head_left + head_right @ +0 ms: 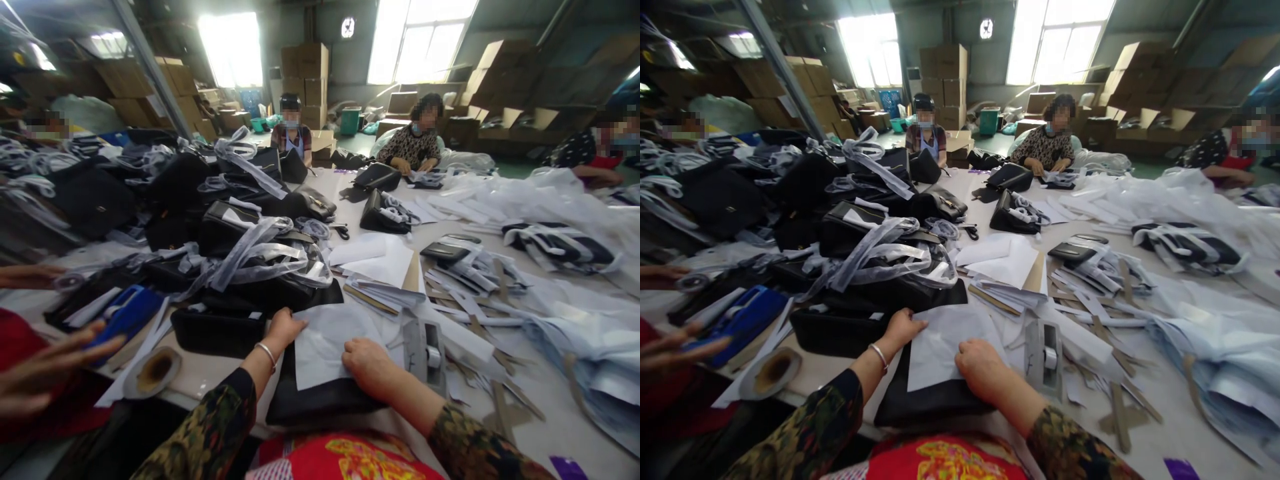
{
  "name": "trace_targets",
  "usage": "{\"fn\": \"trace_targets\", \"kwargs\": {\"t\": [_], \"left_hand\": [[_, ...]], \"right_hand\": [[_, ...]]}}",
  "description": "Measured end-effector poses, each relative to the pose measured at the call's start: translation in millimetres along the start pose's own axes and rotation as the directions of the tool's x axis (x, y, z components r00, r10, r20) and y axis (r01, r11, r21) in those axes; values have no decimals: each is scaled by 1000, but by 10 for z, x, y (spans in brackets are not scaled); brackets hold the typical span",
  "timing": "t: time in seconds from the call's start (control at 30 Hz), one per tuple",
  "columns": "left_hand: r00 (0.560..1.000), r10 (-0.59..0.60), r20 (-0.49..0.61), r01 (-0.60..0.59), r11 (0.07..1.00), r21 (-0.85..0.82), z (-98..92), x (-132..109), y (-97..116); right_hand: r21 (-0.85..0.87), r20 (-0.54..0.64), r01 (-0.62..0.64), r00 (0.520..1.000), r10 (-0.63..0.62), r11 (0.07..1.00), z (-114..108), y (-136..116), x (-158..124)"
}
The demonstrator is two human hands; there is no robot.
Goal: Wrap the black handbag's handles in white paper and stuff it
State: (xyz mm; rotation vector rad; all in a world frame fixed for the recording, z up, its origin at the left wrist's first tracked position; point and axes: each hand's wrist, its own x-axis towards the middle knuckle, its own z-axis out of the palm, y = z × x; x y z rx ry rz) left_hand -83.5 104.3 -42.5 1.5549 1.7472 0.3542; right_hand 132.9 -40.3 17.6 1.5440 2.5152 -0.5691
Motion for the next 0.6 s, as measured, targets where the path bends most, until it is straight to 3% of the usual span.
{"fn": "trace_targets", "kwargs": {"t": [0.17, 0.3, 0.4, 0.47, 0.6], "left_hand": [[996, -78, -40, 75, 995, -67, 114, -128, -106], [997, -7, -74, 0, 996, -85, 99, -365, -148], [999, 17, -30, -20, 994, -105, 46, -545, -160], [1000, 11, 16, -9, 988, -154, 38, -643, -173], [1000, 2, 1, -2, 978, -207, 82, -649, -265]], "right_hand": [[25, -25, 41, 999, -40, 999, 7, -64, 49], [87, -24, 54, 998, -52, 995, -77, -130, 99], [188, -19, 73, 997, -71, 979, -84, -183, 116], [270, -29, 86, 996, -81, 959, 6, -181, 108], [364, -138, 127, 987, -81, 923, 379, -27, 221]]}}
